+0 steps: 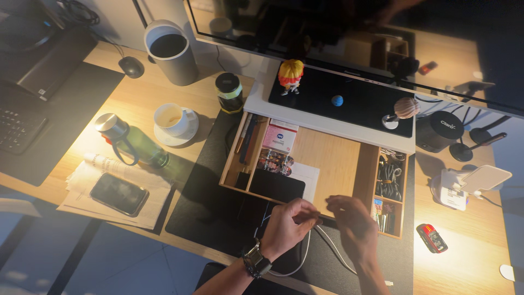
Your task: The person organizes a desk by moving a water bottle and a newspaper, then handling a small white object and a smartphone. They open a drawer, retrieve a notepad and a USB cable, and place them back inside. The person then picks up a small metallic object and a white cable, coiling the cable before placing it in the drawer.
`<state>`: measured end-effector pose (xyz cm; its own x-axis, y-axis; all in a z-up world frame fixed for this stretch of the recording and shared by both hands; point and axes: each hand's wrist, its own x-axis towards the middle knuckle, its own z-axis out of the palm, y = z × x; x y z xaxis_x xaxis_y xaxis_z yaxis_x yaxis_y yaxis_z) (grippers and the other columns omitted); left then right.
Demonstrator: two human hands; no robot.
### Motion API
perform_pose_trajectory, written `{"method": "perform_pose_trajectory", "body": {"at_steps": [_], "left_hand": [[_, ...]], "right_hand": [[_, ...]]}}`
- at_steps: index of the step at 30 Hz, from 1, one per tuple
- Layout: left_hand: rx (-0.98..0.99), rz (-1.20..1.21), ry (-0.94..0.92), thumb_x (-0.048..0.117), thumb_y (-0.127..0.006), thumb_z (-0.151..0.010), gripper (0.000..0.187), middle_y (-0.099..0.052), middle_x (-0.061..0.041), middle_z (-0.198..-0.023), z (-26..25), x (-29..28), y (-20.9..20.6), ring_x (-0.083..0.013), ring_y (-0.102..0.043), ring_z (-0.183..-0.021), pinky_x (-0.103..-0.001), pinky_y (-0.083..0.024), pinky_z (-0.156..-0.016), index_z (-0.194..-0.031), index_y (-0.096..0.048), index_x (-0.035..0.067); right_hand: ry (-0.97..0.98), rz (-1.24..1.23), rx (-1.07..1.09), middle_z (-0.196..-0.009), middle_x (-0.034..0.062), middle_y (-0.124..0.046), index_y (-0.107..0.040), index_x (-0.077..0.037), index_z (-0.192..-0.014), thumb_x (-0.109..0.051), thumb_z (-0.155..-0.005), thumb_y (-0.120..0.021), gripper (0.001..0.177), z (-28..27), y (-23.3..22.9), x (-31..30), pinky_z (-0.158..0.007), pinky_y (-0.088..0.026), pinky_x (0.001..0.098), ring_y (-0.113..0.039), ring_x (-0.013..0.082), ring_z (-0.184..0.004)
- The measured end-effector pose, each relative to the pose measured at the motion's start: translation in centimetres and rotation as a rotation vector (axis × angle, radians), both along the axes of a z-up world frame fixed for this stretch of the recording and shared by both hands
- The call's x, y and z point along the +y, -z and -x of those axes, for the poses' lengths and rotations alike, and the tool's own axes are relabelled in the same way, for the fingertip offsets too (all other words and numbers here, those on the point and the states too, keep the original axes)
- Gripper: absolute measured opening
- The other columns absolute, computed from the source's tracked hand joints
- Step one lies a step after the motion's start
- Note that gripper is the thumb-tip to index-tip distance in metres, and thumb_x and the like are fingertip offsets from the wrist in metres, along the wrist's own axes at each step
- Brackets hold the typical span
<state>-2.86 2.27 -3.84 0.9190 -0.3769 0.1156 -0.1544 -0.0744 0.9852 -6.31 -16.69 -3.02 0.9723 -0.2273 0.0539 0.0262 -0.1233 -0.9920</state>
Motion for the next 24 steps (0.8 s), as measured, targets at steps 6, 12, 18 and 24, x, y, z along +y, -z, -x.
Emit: {"method": "perform_pose_trajectory", "body": {"at_steps": [6,12,18,24], "left_hand": [[0.136,-0.074,-0.193,0.03,-0.072,-0.092,0.026,-0.078,-0.008,-0.069,-0.5,4.3,0.8,-0.0116,-0.079,-0.066,-0.023,-0.061,-0.052,-0.082,-0.076,0.007],[0.075,0.011,-0.454,0.03,-0.067,-0.095,0.028,-0.078,-0.006,-0.071,-2.0,8.8,0.7,-0.0118,-0.077,-0.063,-0.022,-0.062,-0.057,-0.088,-0.076,0.005],[-0.112,-0.185,-0.229,0.023,-0.077,-0.088,0.019,-0.082,-0.006,-0.078,-0.3,5.3,0.4,-0.0122,-0.079,-0.068,-0.024,-0.061,-0.059,-0.092,-0.081,0.005],[-0.192,-0.376,-0.134,0.023,-0.083,-0.08,0.019,-0.08,-0.01,-0.081,-0.6,0.8,1.8,-0.0199,-0.078,-0.07,-0.029,-0.059,-0.061,-0.092,-0.08,0.008]], "right_hand": [[0.167,0.073,0.144,-0.107,0.0118,-0.077,-0.07,0.004,-0.109,0.004,-0.088,-0.067,0.02,-0.8,-0.5,-1.7,-0.083,-0.059,0.0292,-0.075,0.0191,-0.096],[0.253,0.154,-0.065,-0.103,0.0091,-0.076,-0.069,0.004,-0.108,0.0,-0.091,-0.066,0.017,0.0,-0.5,-3.9,-0.085,-0.055,0.025,-0.072,0.0149,-0.095],[0.31,0.3,0.059,-0.076,0.0101,-0.067,-0.071,0.003,-0.091,-0.017,-0.099,-0.048,0.031,4.4,2.9,-8.4,-0.067,-0.047,0.0304,-0.06,0.0153,-0.071],[0.072,0.498,0.255,-0.063,0.0083,-0.069,-0.074,-0.011,-0.098,-0.022,-0.09,-0.065,0.016,9.1,1.9,-7.4,-0.057,-0.051,0.0352,-0.064,0.0173,-0.055]]}}
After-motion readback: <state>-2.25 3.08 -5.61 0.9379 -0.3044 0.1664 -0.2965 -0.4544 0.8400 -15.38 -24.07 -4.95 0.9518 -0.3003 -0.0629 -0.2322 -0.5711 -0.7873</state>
